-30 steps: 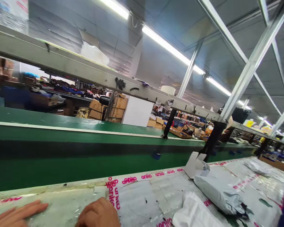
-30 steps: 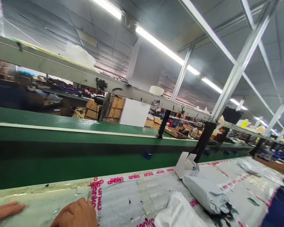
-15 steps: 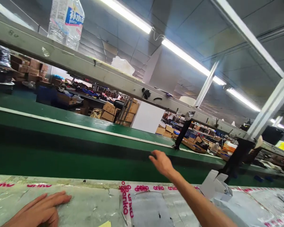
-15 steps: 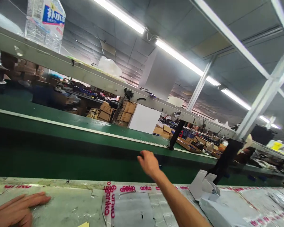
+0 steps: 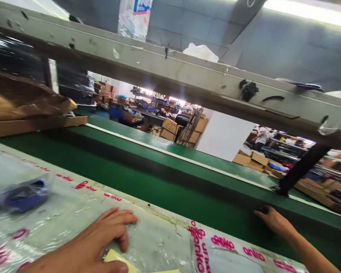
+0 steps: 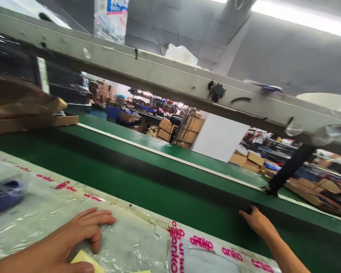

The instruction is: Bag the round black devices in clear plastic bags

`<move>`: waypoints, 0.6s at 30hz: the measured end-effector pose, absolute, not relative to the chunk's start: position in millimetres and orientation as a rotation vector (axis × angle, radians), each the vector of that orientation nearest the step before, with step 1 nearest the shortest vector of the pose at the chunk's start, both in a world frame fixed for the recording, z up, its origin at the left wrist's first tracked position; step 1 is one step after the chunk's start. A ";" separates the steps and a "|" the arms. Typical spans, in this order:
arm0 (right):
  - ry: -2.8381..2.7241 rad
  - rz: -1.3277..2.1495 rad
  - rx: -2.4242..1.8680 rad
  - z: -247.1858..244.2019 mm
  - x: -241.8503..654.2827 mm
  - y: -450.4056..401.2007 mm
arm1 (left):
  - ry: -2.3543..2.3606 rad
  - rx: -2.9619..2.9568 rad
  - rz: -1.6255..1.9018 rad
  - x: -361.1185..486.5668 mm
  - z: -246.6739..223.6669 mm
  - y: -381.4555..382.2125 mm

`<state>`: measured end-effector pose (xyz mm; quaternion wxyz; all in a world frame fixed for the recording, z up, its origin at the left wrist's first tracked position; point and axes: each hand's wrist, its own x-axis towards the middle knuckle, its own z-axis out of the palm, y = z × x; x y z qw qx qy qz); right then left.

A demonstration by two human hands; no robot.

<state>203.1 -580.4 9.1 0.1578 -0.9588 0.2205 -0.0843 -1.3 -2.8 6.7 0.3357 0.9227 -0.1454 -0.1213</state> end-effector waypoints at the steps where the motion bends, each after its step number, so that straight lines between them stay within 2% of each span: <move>1: 0.623 -0.206 -2.723 11.2 201.2 -576.7 | -0.355 2.389 -0.342 -2.4 11.5 -4.6; 6: 0.353 -0.104 -2.555 28.5 165.5 -518.5 | -0.441 2.330 -0.241 -5.3 15.2 -5.7; 11: -0.120 0.044 -2.448 34.9 85.4 -428.6 | -0.504 2.319 -0.186 -6.5 18.9 -8.8; 14: -0.337 0.100 -2.503 29.3 40.5 -389.5 | -0.538 2.297 -0.136 -7.9 19.0 -9.9; 18: -0.480 0.139 -2.653 16.5 13.3 -377.7 | -0.553 2.268 -0.101 -9.1 14.3 -9.6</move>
